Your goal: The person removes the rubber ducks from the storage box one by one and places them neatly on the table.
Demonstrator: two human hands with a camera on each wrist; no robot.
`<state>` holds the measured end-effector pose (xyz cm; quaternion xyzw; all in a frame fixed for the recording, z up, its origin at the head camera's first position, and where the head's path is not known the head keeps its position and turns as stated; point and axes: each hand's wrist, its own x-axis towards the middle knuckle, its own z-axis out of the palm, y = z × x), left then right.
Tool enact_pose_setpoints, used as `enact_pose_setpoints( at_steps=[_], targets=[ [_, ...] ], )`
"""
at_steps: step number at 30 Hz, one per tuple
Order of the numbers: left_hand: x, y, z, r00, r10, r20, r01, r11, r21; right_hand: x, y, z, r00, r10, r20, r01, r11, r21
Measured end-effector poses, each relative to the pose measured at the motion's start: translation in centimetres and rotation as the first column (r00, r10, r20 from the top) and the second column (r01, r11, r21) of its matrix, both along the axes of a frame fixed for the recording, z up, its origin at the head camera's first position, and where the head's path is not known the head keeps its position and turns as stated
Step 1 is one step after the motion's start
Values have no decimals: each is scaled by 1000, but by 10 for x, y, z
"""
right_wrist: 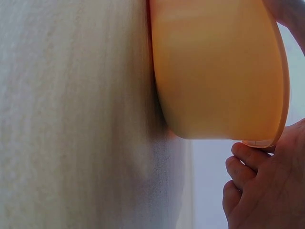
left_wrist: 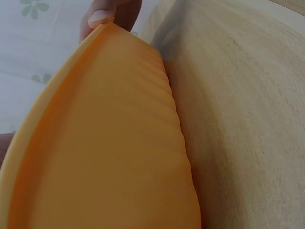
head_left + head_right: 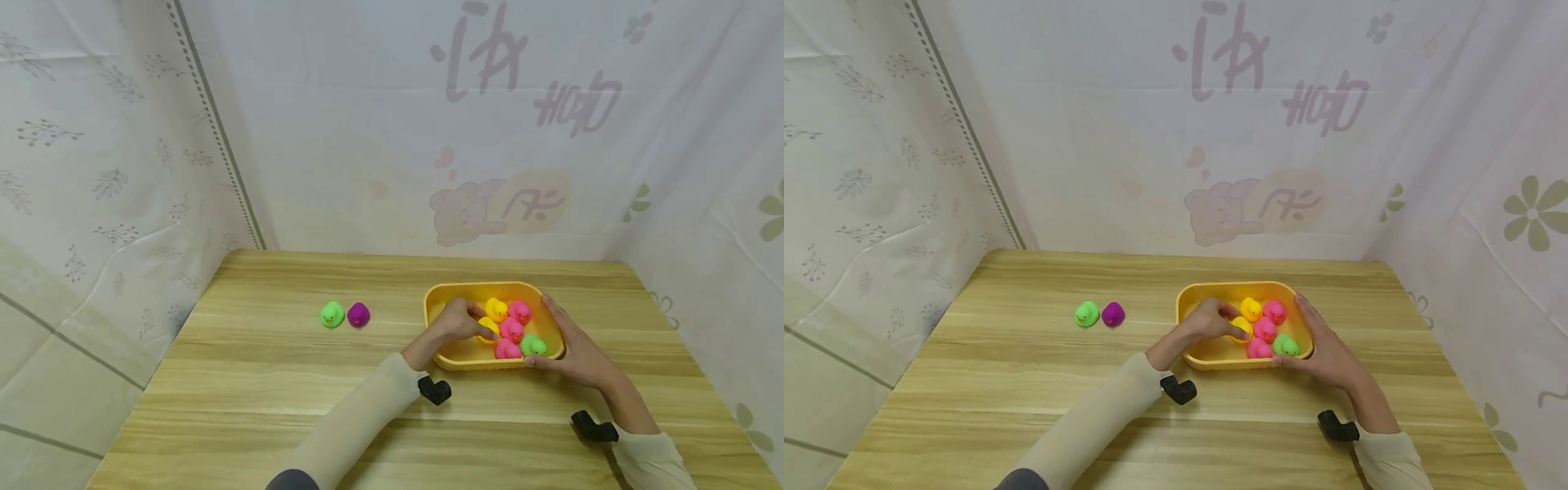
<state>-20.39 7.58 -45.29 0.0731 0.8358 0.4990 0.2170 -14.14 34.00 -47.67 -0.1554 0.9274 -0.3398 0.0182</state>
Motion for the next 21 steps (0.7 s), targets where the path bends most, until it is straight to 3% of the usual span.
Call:
enact_pose_setpoints(
  at_steps=[7,21],
  targets=[
    [2,0,2,1000,-7,-11,7,1000,-23,1,0,0,1000,0,-4,0,1000,-2],
    [4,-11,9,999,-36,-34,38,998,48,-1,-1,2,1000,-8,11,8,1000,24]
  ],
)
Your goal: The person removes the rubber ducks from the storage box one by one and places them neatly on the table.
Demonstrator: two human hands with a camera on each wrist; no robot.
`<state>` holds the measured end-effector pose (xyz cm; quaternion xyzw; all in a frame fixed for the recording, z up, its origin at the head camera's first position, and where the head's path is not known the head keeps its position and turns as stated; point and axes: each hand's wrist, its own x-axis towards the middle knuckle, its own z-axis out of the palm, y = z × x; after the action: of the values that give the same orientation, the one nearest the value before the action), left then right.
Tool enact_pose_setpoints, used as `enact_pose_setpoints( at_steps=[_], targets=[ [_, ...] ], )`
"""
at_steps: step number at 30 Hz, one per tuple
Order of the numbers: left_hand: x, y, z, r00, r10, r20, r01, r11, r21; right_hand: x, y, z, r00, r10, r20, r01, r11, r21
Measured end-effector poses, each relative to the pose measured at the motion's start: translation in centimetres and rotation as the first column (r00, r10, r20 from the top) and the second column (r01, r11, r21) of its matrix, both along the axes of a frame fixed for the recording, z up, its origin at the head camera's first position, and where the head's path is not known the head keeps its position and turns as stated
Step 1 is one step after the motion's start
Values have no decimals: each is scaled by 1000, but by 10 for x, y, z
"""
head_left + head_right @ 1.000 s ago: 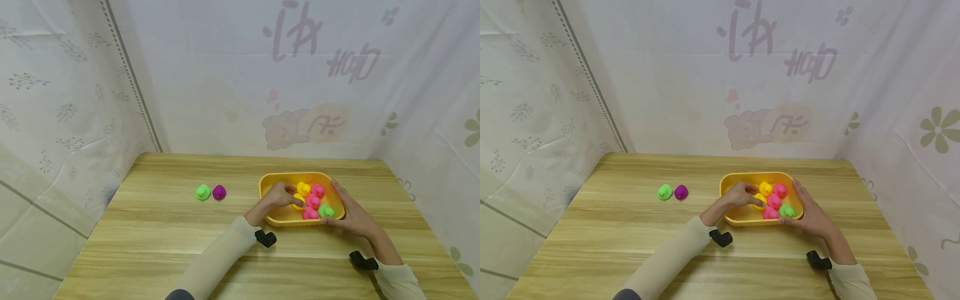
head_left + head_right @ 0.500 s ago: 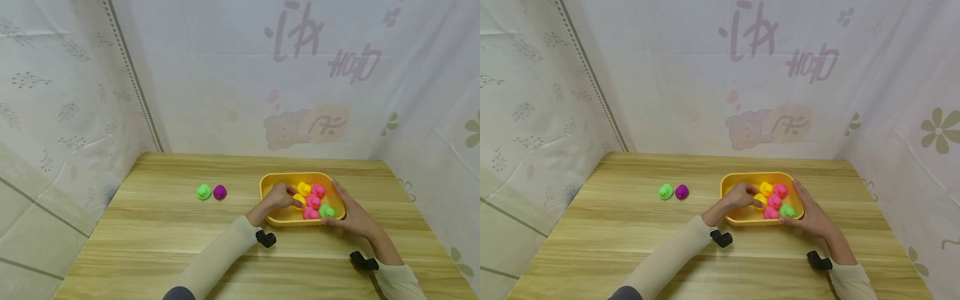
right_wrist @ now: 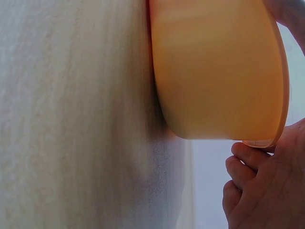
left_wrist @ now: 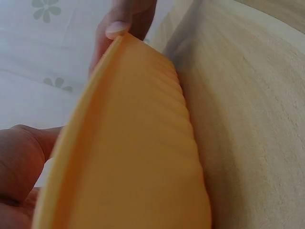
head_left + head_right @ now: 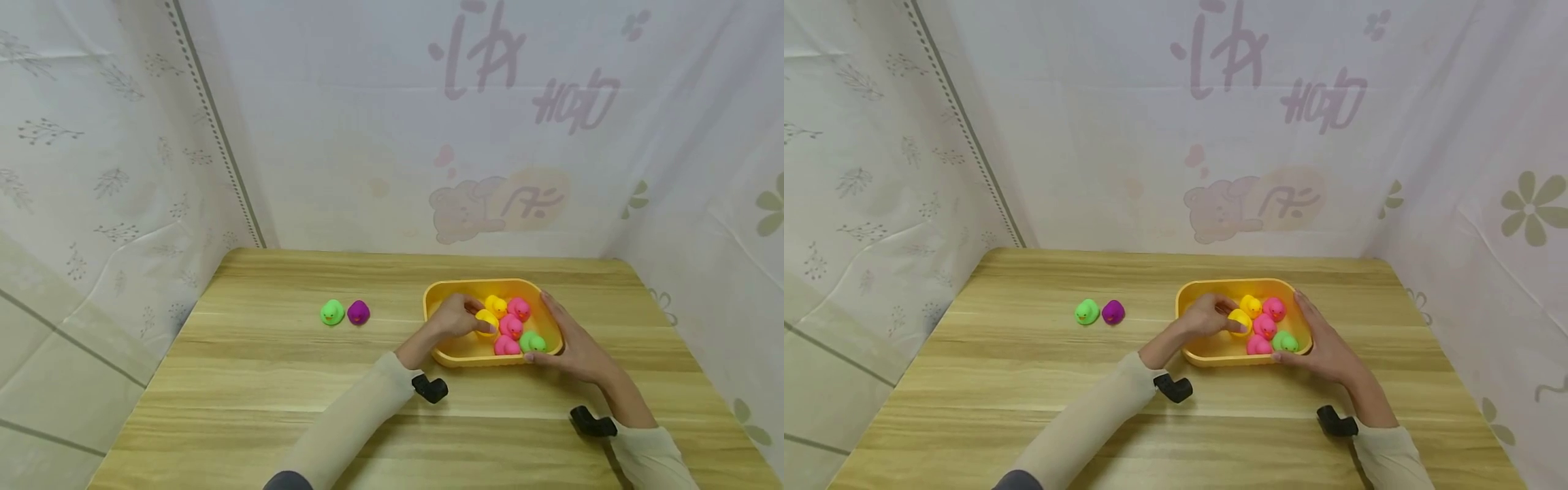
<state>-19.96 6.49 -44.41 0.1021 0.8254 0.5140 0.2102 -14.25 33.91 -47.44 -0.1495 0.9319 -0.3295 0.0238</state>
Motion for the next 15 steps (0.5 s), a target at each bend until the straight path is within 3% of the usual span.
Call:
enact_pose_setpoints(
  at_steps=[15],
  targets=[
    [14,-21,19,999,-2,-48,7,996,93,0,2,-2,1000,20,-13,-20,999,-42]
  ],
)
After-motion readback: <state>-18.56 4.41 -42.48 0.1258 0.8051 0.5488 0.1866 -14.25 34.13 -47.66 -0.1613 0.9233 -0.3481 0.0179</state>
